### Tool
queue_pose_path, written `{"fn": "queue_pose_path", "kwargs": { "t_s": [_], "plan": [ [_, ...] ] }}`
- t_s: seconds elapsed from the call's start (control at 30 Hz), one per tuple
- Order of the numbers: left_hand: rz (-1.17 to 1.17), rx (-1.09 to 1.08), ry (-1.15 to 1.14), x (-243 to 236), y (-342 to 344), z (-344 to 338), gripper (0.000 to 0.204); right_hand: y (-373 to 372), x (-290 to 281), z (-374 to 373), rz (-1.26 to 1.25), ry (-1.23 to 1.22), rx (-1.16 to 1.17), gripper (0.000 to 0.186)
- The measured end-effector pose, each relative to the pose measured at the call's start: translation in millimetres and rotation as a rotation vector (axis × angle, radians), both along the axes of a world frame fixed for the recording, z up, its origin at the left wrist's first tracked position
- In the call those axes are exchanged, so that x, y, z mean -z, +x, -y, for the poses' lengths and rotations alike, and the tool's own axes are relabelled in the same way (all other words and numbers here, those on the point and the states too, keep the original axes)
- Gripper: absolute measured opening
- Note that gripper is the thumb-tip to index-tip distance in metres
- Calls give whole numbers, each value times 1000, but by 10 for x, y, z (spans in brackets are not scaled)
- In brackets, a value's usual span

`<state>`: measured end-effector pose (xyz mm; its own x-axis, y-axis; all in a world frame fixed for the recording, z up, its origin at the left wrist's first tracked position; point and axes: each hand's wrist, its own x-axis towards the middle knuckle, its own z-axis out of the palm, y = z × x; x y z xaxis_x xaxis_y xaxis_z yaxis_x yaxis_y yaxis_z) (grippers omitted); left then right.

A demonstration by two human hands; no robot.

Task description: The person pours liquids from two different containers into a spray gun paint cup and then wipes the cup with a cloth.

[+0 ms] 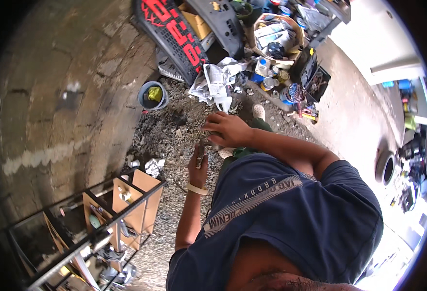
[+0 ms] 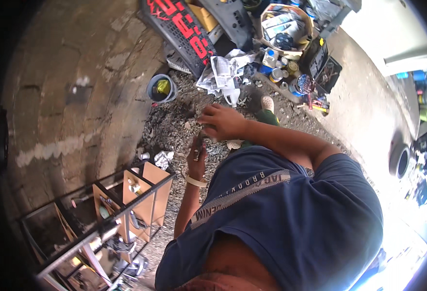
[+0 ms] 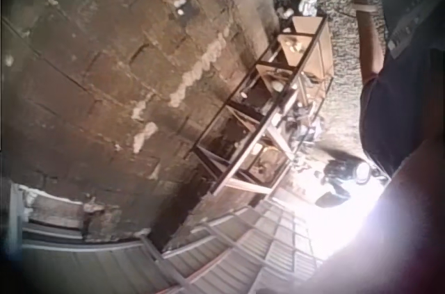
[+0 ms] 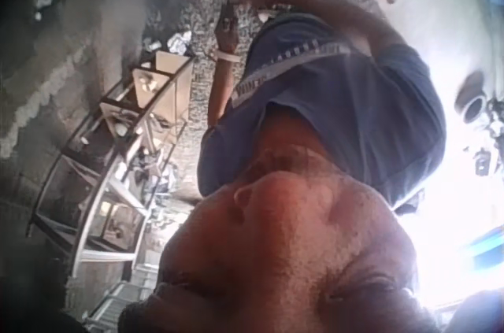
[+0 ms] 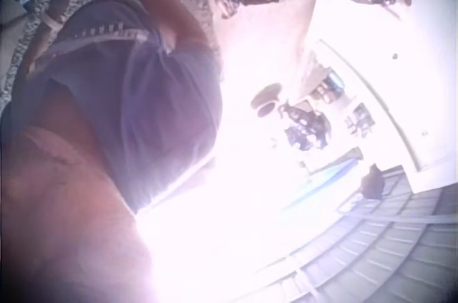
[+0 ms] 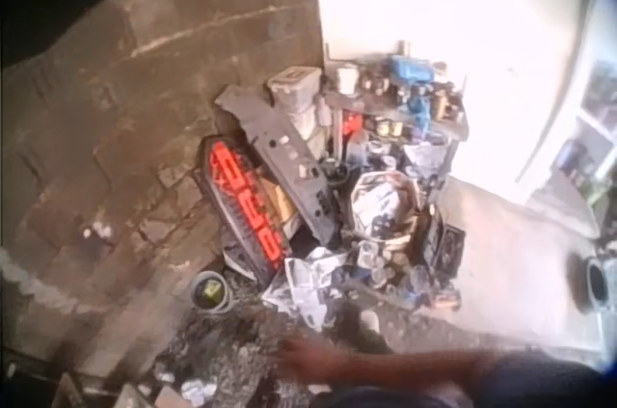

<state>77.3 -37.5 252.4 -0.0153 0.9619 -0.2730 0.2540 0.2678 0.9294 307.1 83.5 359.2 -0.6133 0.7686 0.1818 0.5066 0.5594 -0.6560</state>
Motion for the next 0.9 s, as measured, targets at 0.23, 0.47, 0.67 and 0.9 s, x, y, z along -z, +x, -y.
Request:
{"fn": "queue_pose_path", "kwargs": {
  "t_s": [0.23, 0.47, 0.67, 0.9],
  "plan": [
    [-353, 399, -34, 216, 871, -728, 60, 1037, 461, -328, -5, -197, 243, 47],
    [0, 156, -99, 1218, 1790, -1582, 72, 2054, 1599, -777, -295, -537, 896, 57],
    [363, -215, -523, 2282, 2771, -2583, 59, 2444, 2933, -741, -301, -1003, 795, 40],
    [633, -368, -456, 4181, 3583, -3823, 65, 2522, 4170, -992, -301, -1235, 799, 33]
  ]
}}
